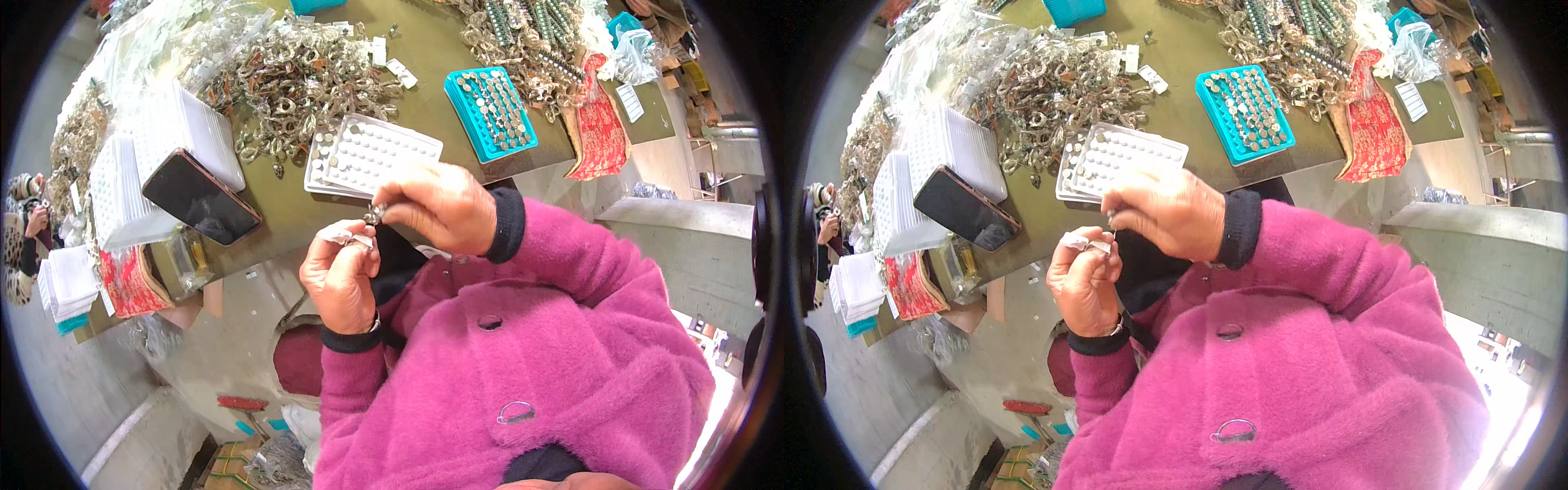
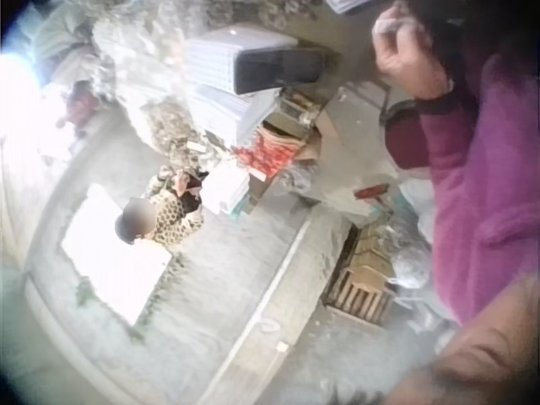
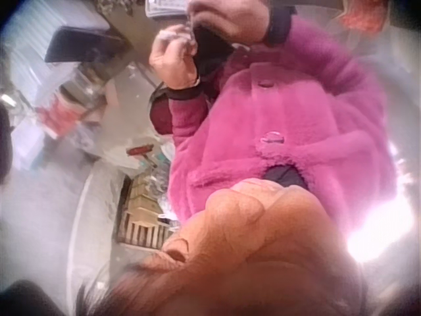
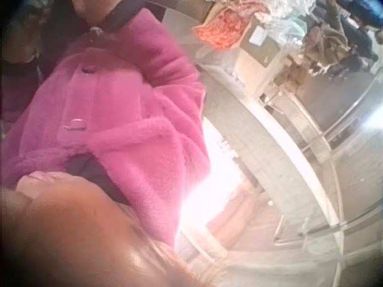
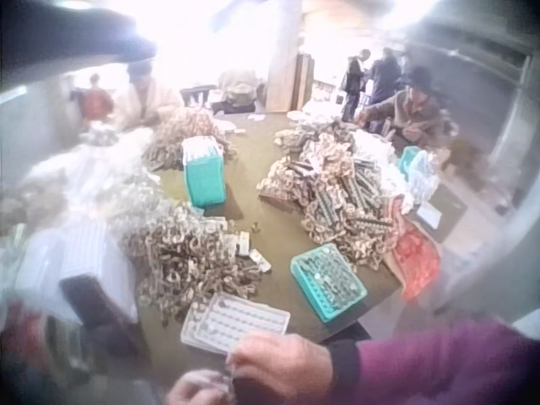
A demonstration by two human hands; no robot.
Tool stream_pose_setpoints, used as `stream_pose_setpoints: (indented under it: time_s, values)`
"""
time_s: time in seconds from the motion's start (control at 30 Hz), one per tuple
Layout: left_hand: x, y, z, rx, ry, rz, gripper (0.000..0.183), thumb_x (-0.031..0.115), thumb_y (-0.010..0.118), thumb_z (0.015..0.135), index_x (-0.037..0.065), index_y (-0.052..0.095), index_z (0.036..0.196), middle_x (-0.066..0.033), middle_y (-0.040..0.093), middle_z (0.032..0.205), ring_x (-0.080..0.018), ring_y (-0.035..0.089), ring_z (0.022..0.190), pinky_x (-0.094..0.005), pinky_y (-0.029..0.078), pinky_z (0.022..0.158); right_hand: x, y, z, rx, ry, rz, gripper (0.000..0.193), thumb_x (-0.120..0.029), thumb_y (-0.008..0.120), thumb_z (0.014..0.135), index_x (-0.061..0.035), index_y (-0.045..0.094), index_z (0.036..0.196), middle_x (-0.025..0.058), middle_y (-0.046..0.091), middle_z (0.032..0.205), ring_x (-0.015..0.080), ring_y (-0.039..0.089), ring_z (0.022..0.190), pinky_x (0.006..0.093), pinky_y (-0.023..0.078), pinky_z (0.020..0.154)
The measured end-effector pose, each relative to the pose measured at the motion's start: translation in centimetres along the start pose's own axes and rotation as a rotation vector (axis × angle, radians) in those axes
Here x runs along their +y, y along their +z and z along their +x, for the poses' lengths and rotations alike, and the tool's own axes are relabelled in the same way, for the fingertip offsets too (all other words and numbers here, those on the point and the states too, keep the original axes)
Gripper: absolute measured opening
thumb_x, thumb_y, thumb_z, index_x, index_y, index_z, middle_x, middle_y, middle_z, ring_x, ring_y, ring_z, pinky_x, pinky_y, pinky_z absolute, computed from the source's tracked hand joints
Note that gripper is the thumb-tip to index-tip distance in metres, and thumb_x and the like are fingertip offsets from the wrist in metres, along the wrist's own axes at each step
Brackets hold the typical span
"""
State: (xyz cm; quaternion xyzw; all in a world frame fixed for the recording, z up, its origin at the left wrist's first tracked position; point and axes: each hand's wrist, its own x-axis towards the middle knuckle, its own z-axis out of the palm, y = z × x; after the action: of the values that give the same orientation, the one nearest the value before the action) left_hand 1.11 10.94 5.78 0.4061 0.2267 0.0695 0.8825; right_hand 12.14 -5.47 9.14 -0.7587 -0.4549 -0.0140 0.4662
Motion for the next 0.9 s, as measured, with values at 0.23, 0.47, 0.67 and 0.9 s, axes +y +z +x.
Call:
stream_pose_setpoints:
  time_s: [0.23, 0.47, 0.67, 0.9]
  values:
    - [-0.2, 1.5, -2.6, -0.117, 0.015, 0.112, 0.035, -0.009, 0.068, 0.091, -0.007, 0.065, 0.125, -0.0122, 0.072, 0.102, -0.0167, 0.070, 0.082, -0.0285, 0.061, 0.072, -0.4, 0.0, -1.7, -0.107, -0.160, 0.089, 0.019, -0.003, 0.068, 0.088, 0.0012, 0.065, 0.107, 0.0153, 0.067, 0.095, 0.0302, 0.070, 0.079, 0.0353, 0.058, 0.067]
    - [-1.1, 2.1, -3.6, -0.125, 0.076, 0.158, 0.035, -0.009, 0.069, 0.091, -0.008, 0.064, 0.126, -0.0130, 0.072, 0.104, -0.0174, 0.071, 0.082, -0.0289, 0.062, 0.073, -1.3, -0.8, -2.5, 0.039, -0.149, 0.102, 0.021, -0.006, 0.069, 0.083, -0.0061, 0.070, 0.104, 0.0078, 0.069, 0.092, 0.0285, 0.070, 0.081, 0.0362, 0.058, 0.068]
    - [-2.2, 2.8, -4.0, -0.087, 0.194, 0.266, 0.033, -0.009, 0.069, 0.091, -0.006, 0.066, 0.124, -0.0120, 0.066, 0.114, -0.0177, 0.070, 0.086, -0.0292, 0.062, 0.073, -2.9, -2.5, -4.2, -0.066, 0.717, 0.704, 0.013, -0.013, 0.074, 0.093, -0.0005, 0.074, 0.093, 0.0038, 0.071, 0.076, 0.0054, 0.060, 0.064, 0.0238, 0.048, 0.055]
    - [-2.1, 2.9, -4.1, -0.186, 0.360, 0.396, 0.024, -0.008, 0.067, 0.092, -0.006, 0.068, 0.117, -0.0111, 0.066, 0.106, -0.0162, 0.068, 0.080, -0.0289, 0.061, 0.067, -1.3, -2.7, -3.3, -0.341, 0.870, 0.840, 0.021, -0.020, 0.073, 0.095, -0.0031, 0.069, 0.084, 0.0018, 0.069, 0.076, 0.0048, 0.058, 0.065, 0.0221, 0.044, 0.056]
